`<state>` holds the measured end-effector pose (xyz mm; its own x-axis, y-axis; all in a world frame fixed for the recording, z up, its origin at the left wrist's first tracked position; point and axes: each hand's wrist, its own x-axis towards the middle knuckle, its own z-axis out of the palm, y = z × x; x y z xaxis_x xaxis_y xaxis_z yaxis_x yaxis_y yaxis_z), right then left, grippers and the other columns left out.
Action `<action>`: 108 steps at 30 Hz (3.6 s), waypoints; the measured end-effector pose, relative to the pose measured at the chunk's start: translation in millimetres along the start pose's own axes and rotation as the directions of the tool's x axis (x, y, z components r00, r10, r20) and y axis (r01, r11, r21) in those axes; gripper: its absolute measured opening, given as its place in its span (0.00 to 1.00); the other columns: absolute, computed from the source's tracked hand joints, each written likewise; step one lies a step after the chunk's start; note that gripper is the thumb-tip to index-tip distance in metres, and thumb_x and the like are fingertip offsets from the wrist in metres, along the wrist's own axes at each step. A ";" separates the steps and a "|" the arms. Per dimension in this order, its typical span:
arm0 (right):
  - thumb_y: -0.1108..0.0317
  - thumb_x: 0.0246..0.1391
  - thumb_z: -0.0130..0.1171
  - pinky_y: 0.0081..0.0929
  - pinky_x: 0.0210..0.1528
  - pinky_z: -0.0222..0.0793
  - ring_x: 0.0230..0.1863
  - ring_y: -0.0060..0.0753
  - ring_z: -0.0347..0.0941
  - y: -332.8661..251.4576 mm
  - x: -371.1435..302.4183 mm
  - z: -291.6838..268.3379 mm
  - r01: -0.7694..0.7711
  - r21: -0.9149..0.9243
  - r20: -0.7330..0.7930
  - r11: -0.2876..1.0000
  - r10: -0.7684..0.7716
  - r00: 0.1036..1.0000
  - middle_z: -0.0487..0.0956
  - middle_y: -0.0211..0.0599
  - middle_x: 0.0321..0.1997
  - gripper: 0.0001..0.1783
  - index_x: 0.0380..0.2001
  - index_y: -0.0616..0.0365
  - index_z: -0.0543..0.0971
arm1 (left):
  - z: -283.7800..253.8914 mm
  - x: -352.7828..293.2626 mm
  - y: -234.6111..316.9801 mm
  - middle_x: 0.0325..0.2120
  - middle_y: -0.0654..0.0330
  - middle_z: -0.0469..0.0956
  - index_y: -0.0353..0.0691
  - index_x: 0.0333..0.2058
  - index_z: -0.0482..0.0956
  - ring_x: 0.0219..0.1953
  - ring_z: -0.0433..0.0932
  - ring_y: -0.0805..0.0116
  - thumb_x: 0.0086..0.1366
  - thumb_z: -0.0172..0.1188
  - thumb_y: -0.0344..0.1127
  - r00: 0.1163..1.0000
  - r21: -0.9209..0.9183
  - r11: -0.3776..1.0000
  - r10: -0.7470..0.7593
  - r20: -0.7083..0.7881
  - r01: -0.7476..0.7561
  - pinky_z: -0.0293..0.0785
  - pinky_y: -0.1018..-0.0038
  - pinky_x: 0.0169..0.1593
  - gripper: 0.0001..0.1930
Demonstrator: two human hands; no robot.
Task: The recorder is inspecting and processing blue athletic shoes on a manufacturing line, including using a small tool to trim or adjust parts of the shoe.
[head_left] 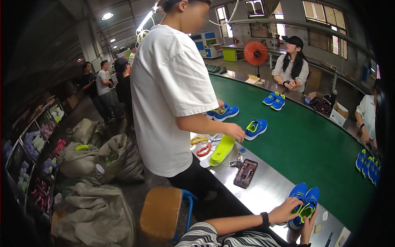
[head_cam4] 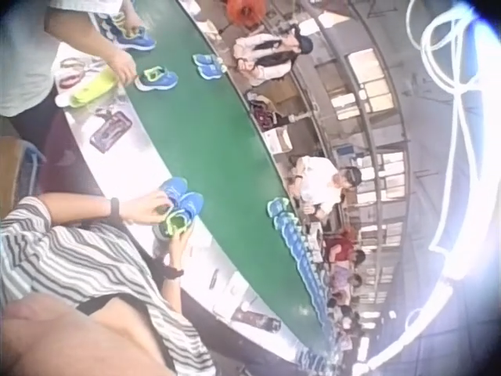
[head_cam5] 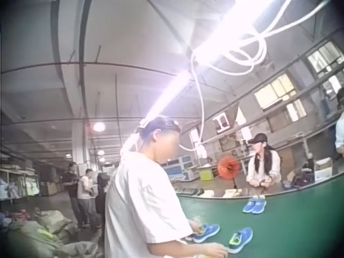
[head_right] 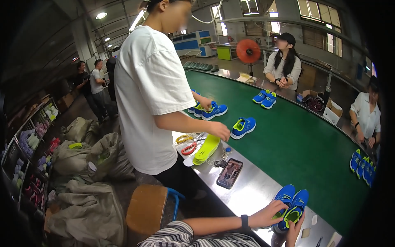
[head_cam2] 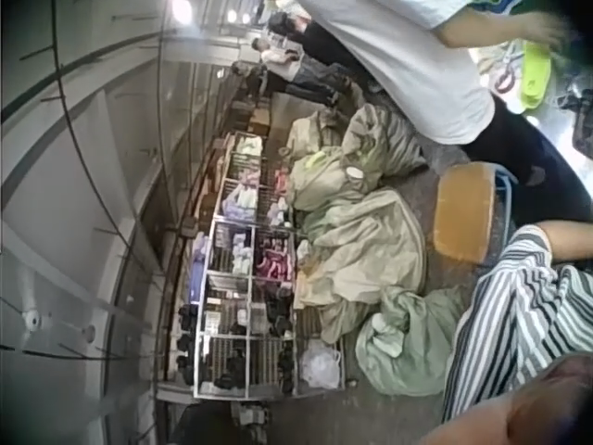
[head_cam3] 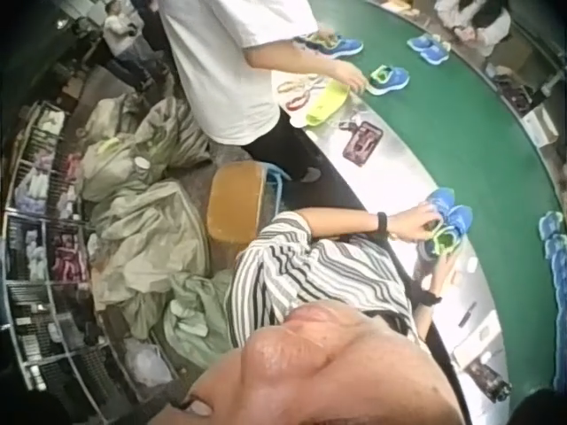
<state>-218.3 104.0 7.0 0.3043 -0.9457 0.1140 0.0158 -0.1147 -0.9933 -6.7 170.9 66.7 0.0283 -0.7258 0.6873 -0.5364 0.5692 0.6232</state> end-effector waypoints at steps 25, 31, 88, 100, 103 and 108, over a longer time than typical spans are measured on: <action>0.73 0.48 0.54 0.20 0.39 0.67 0.36 0.24 0.69 -5.4 -9.3 -9.9 -0.090 -0.369 -0.076 0.925 0.066 0.995 0.72 0.36 0.38 0.32 0.58 0.61 0.62 | 6.2 -20.3 -7.6 0.40 0.45 0.70 0.48 0.56 0.59 0.41 0.75 0.44 0.51 0.60 0.42 0.723 0.297 0.710 -0.686 0.087 0.638 0.72 0.58 0.45 0.33; 0.69 0.54 0.52 0.26 0.53 0.62 0.52 0.33 0.66 35.5 6.7 -15.9 0.049 -0.311 -0.173 0.949 -0.107 0.979 0.68 0.41 0.55 0.28 0.58 0.62 0.63 | 3.7 -22.3 -10.1 0.40 0.46 0.70 0.51 0.59 0.59 0.40 0.75 0.47 0.53 0.61 0.50 0.737 0.237 0.735 -0.669 0.096 0.636 0.72 0.60 0.45 0.36; 0.64 0.54 0.49 0.20 0.43 0.60 0.40 0.21 0.63 48.2 -5.3 -30.1 0.307 -0.220 -0.034 0.926 -0.321 0.946 0.67 0.32 0.44 0.24 0.54 0.60 0.66 | 5.7 -67.7 -26.7 0.35 0.48 0.76 0.36 0.53 0.69 0.35 0.76 0.60 0.66 0.50 0.48 0.928 -0.095 0.923 -0.373 0.020 0.373 0.71 0.70 0.42 0.24; 0.60 0.62 0.45 0.17 0.45 0.63 0.43 0.21 0.65 33.3 -14.8 -28.6 0.252 -0.166 -0.077 0.953 -0.268 0.960 0.69 0.31 0.46 0.21 0.54 0.59 0.66 | 21.6 -70.2 -45.0 0.35 0.47 0.78 0.34 0.47 0.74 0.34 0.78 0.56 0.66 0.49 0.44 0.950 -0.172 0.954 -0.273 -0.153 0.246 0.72 0.68 0.40 0.19; 0.60 0.63 0.45 0.23 0.55 0.60 0.52 0.28 0.65 44.7 3.6 -44.8 0.360 -0.411 -0.204 0.837 -0.470 0.859 0.69 0.35 0.51 0.21 0.55 0.61 0.66 | -8.4 -51.6 -33.6 0.33 0.50 0.78 0.35 0.51 0.71 0.33 0.77 0.60 0.64 0.52 0.41 0.965 -0.121 0.958 -0.263 -0.018 0.259 0.73 0.68 0.40 0.20; 0.65 0.58 0.50 0.30 0.59 0.57 0.53 0.32 0.65 -109.9 38.1 -63.2 0.587 -0.379 0.053 0.716 -0.616 0.786 0.70 0.37 0.51 0.20 0.52 0.63 0.69 | -136.6 47.6 31.1 0.34 0.51 0.77 0.36 0.41 0.75 0.37 0.77 0.56 0.55 0.57 0.32 0.994 0.102 0.989 0.106 0.014 -0.106 0.73 0.66 0.41 0.14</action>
<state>-268.7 61.3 121.8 0.2800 -0.6562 0.7007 -0.1708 -0.7523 -0.6363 93.2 206.8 169.8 -0.0402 -0.6670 0.7440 -0.6197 0.6007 0.5050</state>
